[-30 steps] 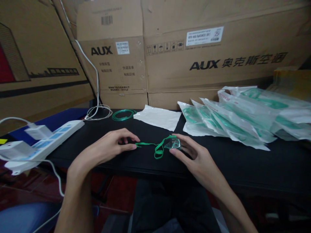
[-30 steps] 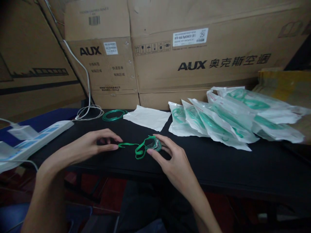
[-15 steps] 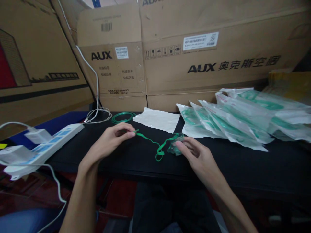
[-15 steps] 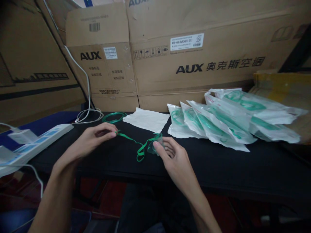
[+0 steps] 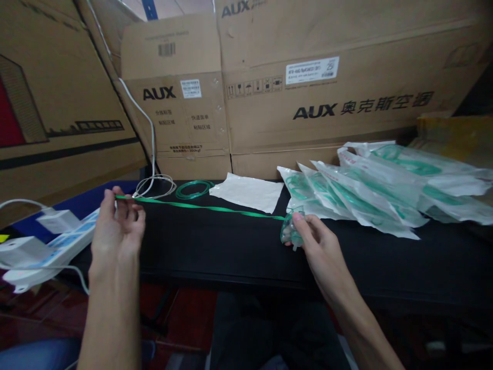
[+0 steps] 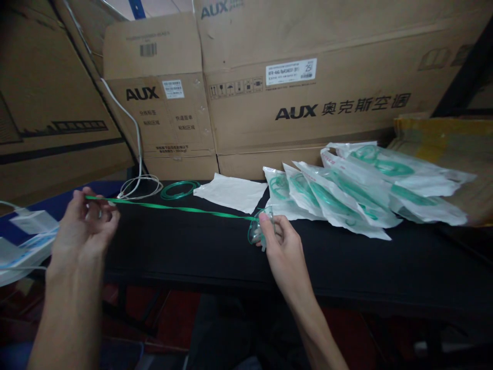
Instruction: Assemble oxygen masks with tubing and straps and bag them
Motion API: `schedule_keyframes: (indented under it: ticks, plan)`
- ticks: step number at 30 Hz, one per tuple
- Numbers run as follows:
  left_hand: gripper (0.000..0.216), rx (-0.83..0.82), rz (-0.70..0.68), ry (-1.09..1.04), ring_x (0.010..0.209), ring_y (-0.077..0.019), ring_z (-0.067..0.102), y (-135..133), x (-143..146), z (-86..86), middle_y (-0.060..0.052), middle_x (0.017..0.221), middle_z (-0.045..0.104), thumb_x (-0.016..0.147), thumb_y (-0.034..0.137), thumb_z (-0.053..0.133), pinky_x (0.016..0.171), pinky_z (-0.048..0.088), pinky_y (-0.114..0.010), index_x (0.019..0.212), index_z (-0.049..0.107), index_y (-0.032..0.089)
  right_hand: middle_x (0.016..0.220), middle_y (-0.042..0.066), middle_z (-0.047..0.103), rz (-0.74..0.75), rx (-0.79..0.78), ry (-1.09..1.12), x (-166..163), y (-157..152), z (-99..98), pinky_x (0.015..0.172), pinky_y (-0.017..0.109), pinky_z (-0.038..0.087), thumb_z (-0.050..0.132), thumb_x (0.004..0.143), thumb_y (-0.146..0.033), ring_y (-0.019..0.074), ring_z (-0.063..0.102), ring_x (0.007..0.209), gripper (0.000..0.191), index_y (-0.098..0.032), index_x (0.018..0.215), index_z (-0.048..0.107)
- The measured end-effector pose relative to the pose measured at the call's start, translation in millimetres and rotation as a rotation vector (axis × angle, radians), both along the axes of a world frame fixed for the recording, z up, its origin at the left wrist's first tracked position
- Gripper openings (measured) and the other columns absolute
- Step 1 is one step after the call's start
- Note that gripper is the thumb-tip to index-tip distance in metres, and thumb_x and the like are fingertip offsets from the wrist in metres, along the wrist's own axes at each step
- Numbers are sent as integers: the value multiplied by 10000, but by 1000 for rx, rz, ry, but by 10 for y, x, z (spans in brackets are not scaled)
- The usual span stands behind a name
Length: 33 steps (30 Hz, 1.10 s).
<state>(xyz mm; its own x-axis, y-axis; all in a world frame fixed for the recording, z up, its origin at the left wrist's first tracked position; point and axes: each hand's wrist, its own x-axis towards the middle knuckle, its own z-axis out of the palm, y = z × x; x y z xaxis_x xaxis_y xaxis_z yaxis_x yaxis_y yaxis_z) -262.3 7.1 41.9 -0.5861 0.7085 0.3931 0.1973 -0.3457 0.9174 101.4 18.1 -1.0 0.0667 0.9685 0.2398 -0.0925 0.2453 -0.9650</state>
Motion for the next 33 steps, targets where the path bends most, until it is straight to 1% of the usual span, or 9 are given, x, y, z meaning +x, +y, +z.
schedule_keyframes:
  ticks: [2, 4, 7, 9, 12, 16, 20, 26, 33]
  plan:
    - [276, 37, 42, -66, 1377, -226, 490, 2, 140, 44, 187, 1117, 755, 933, 578, 573, 856, 513, -374, 1143, 650, 417, 688, -15, 582, 15, 8, -18, 3, -7, 7, 623, 269, 505, 694, 855, -578, 149, 565, 635, 387, -213, 772, 599]
    - [250, 95, 30, -100, 1301, -208, 560, 19, 356, 94, 136, 1163, 747, 883, 496, 688, 902, 515, -347, 1086, 684, 350, 679, -16, 581, 33, 10, -47, 6, -15, 16, 605, 258, 491, 693, 854, -581, 145, 564, 633, 395, -211, 761, 590]
    - [231, 161, -77, -41, 1035, -182, 681, 45, 721, 138, 16, 982, 781, 779, 403, 811, 912, 511, -307, 919, 741, 234, 655, -21, 581, 46, 1, -87, 10, -22, 21, 557, 240, 453, 698, 843, -597, 135, 557, 612, 422, -210, 741, 567]
    - [245, 59, -196, 136, 943, -189, 700, 41, 950, 143, -18, 916, 786, 768, 397, 828, 891, 511, -301, 912, 768, 208, 638, -29, 577, 58, -13, -93, 15, -21, 13, 540, 232, 432, 706, 837, -603, 126, 554, 590, 435, -211, 734, 547]
    - [258, -127, -379, 424, 951, -211, 704, 9, 1249, 129, -27, 976, 793, 825, 437, 783, 873, 504, -299, 960, 799, 218, 661, -18, 628, 105, -31, -90, 27, -15, -4, 584, 246, 459, 698, 852, -600, 140, 611, 615, 420, -209, 785, 561]
    - [228, -222, -635, 607, 979, -195, 696, -22, 1544, 87, 3, 1016, 789, 902, 436, 708, 887, 476, -272, 976, 805, 244, 691, 1, 674, 124, -11, -97, 41, -11, -6, 602, 256, 480, 669, 883, -592, 142, 632, 610, 402, -204, 820, 583]
    - [212, -242, -762, 634, 960, -172, 680, -18, 1674, 43, 19, 1004, 779, 928, 410, 681, 873, 458, -250, 984, 791, 237, 691, 1, 676, 154, 22, -103, 50, -20, 10, 608, 246, 487, 650, 909, -569, 137, 638, 620, 381, -200, 831, 601]
    - [229, -247, -793, 609, 947, -162, 657, -11, 1667, 19, 20, 991, 763, 939, 419, 666, 847, 443, -243, 994, 776, 226, 697, 3, 676, 191, 31, -108, 60, -37, 29, 607, 230, 495, 636, 923, -550, 134, 644, 644, 368, -194, 832, 620]
    - [221, -247, -837, 589, 928, -153, 636, -18, 1684, -3, 19, 982, 749, 958, 394, 643, 831, 440, -231, 994, 765, 213, 657, -27, 589, 206, 48, -130, 54, -53, 39, 582, 221, 493, 654, 903, -549, 132, 630, 636, 363, -199, 808, 634]
